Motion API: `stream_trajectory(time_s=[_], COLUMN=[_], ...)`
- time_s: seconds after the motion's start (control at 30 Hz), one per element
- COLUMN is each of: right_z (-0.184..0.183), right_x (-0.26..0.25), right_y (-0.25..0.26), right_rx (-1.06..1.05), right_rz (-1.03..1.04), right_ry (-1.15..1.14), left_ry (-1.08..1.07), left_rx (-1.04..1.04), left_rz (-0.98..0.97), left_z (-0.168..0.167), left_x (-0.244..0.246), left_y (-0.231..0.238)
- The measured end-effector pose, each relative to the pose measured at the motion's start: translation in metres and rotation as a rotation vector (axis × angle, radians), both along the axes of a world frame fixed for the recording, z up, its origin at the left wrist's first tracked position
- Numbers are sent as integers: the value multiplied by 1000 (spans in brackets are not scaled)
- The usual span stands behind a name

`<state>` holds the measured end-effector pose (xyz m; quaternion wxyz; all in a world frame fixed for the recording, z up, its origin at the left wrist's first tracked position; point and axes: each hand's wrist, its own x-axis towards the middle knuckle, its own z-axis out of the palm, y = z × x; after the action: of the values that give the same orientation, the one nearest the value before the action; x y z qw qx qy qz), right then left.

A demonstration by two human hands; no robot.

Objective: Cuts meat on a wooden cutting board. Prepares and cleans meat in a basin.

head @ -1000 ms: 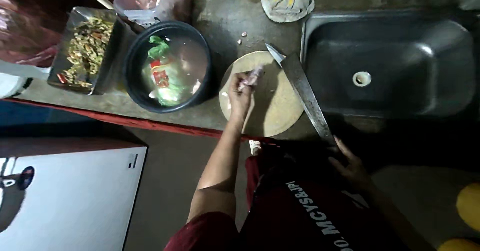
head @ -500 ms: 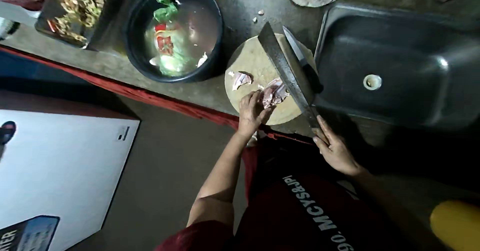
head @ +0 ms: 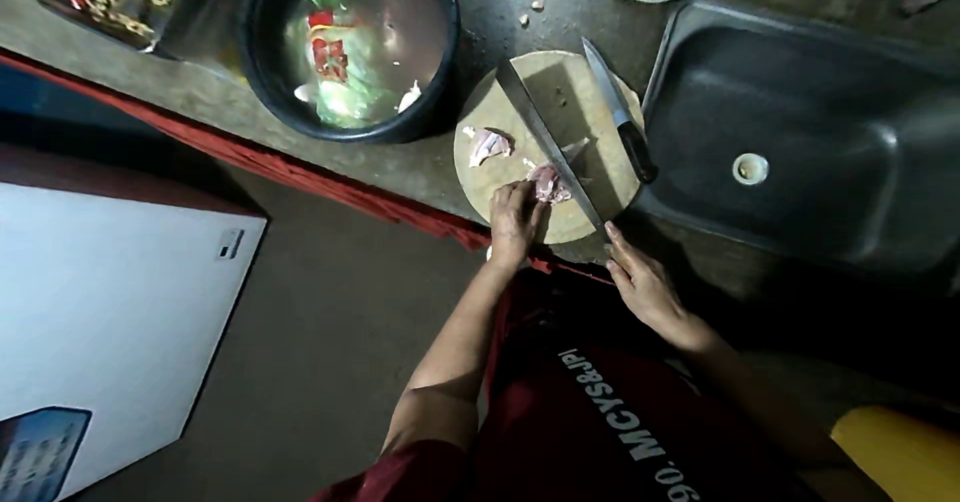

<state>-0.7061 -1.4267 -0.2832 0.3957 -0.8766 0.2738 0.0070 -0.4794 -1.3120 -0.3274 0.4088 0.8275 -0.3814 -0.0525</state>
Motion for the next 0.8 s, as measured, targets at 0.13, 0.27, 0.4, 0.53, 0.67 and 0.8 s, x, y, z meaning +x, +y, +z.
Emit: stream_trajectory(time_s=[0.13, 0.27, 0.4, 0.53, 0.67, 0.8], right_z=[3, 2, 3, 14, 40, 49], right_x=[-1, 2, 5, 2, 3, 3], right_y=[4, 5, 5, 9, 13, 14], right_rx=[-23, -48, -42, -14, -166, -278], right_rz=[-33, -37, -27, -73, -131, -192], right_ry=[-47, -45, 42, -36, -412, -524], left_ry=[1, 14, 2, 15, 58, 58], left_rx=[-13, 13, 11, -12, -106, -132], left_rz=[-6, -22, -15, -26, -20, 4], left_z=[-1, 1, 1, 1, 4, 2], left_x=[1, 1, 1, 1, -1, 0], left_y=[1, 2, 1, 4, 12, 25])
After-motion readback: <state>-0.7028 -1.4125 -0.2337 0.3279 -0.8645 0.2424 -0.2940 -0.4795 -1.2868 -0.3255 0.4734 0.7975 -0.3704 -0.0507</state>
